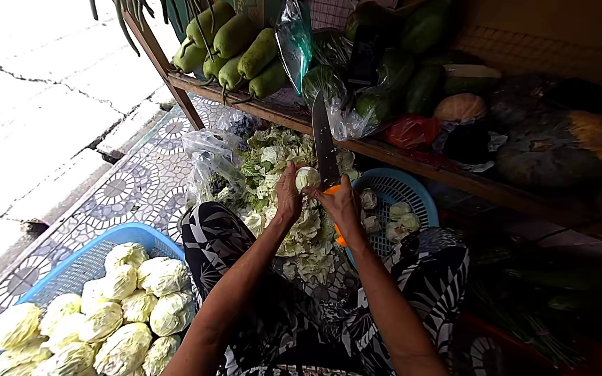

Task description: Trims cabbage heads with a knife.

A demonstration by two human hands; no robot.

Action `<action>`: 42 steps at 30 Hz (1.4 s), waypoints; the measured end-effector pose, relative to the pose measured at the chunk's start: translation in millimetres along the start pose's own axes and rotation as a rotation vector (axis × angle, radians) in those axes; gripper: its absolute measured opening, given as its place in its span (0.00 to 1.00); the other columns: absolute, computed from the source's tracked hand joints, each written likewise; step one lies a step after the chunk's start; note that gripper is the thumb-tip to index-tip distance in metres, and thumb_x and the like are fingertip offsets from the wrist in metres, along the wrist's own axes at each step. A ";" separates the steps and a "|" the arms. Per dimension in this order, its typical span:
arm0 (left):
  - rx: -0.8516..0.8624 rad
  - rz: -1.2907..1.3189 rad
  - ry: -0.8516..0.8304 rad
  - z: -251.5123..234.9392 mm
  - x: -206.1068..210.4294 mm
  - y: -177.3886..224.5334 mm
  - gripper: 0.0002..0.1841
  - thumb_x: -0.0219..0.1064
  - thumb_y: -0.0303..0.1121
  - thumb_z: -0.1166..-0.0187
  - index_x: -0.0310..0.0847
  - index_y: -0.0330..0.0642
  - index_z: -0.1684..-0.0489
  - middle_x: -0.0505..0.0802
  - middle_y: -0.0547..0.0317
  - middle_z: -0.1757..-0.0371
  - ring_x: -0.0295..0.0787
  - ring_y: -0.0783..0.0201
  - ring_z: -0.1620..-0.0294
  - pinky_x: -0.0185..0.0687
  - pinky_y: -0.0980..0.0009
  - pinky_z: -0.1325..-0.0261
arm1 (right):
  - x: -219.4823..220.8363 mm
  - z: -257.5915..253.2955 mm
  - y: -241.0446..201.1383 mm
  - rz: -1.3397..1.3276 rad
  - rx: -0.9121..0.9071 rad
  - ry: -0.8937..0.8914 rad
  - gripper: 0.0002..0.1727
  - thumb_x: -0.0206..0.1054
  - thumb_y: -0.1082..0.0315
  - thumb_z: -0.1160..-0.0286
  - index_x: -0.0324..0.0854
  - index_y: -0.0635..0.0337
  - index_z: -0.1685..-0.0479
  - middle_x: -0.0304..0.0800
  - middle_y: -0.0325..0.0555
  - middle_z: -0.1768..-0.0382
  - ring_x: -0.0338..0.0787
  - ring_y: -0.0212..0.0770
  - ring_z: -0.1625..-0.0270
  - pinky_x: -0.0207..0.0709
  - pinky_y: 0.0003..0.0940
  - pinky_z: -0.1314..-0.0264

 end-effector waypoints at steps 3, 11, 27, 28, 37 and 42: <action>0.020 0.002 0.017 0.2 -1.2 2.9 0.28 0.39 0.56 0.06 0.83 0.48 0.48 0.91 0.67 0.57 0.87 0.77 0.57 0.85 0.75 0.50 | 0.2 -0.6 -2.6 0.004 -0.015 0.008 0.56 0.80 0.30 0.47 0.71 0.72 0.30 0.90 0.67 0.58 0.90 0.65 0.51 0.79 0.63 0.48; 0.118 -0.058 0.094 -1.4 -9.5 3.2 0.21 0.45 0.52 0.06 0.81 0.50 0.49 0.90 0.69 0.57 0.86 0.78 0.57 0.83 0.76 0.50 | 10.3 -2.0 -5.7 0.042 -0.093 -0.011 0.51 0.73 0.30 0.37 0.73 0.72 0.31 0.89 0.67 0.60 0.91 0.66 0.54 0.80 0.63 0.51; -0.072 0.095 -0.024 -0.2 1.0 4.2 0.21 0.43 0.48 0.07 0.73 0.48 0.30 0.86 0.62 0.38 0.83 0.71 0.38 0.79 0.67 0.33 | 19.3 -7.9 -9.1 -0.154 -0.238 -0.115 0.38 0.66 0.36 0.22 0.81 0.70 0.42 0.86 0.62 0.68 0.88 0.57 0.67 0.81 0.58 0.58; -0.128 0.139 -0.071 0.6 5.3 3.4 0.24 0.41 0.53 0.07 0.74 0.49 0.30 0.88 0.63 0.40 0.84 0.71 0.39 0.81 0.67 0.34 | 15.3 -9.5 -9.3 -0.144 -0.246 -0.111 0.39 0.67 0.36 0.24 0.80 0.71 0.41 0.87 0.63 0.66 0.89 0.59 0.65 0.81 0.59 0.57; 0.190 -0.161 -0.038 0.8 -5.3 12.7 0.30 0.45 0.58 0.10 0.71 0.48 0.20 0.85 0.60 0.34 0.83 0.74 0.41 0.80 0.69 0.36 | 12.7 -7.6 -3.4 -0.107 -0.121 -0.073 0.49 0.76 0.32 0.38 0.75 0.73 0.36 0.88 0.66 0.61 0.90 0.62 0.58 0.81 0.61 0.53; 0.264 -0.135 0.013 2.9 -7.2 16.2 0.23 0.49 0.54 0.11 0.80 0.48 0.36 0.88 0.69 0.48 0.84 0.79 0.52 0.81 0.76 0.46 | 14.4 -6.7 -7.0 -0.148 -0.091 -0.046 0.51 0.78 0.33 0.39 0.73 0.73 0.33 0.88 0.68 0.59 0.90 0.64 0.55 0.80 0.63 0.50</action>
Point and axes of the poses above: each hand's wrist, its own z-axis away from the middle knuckle, its own x-axis out of the palm, y = z × x, the point moved 7 cm from there along -z, towards the middle knuckle
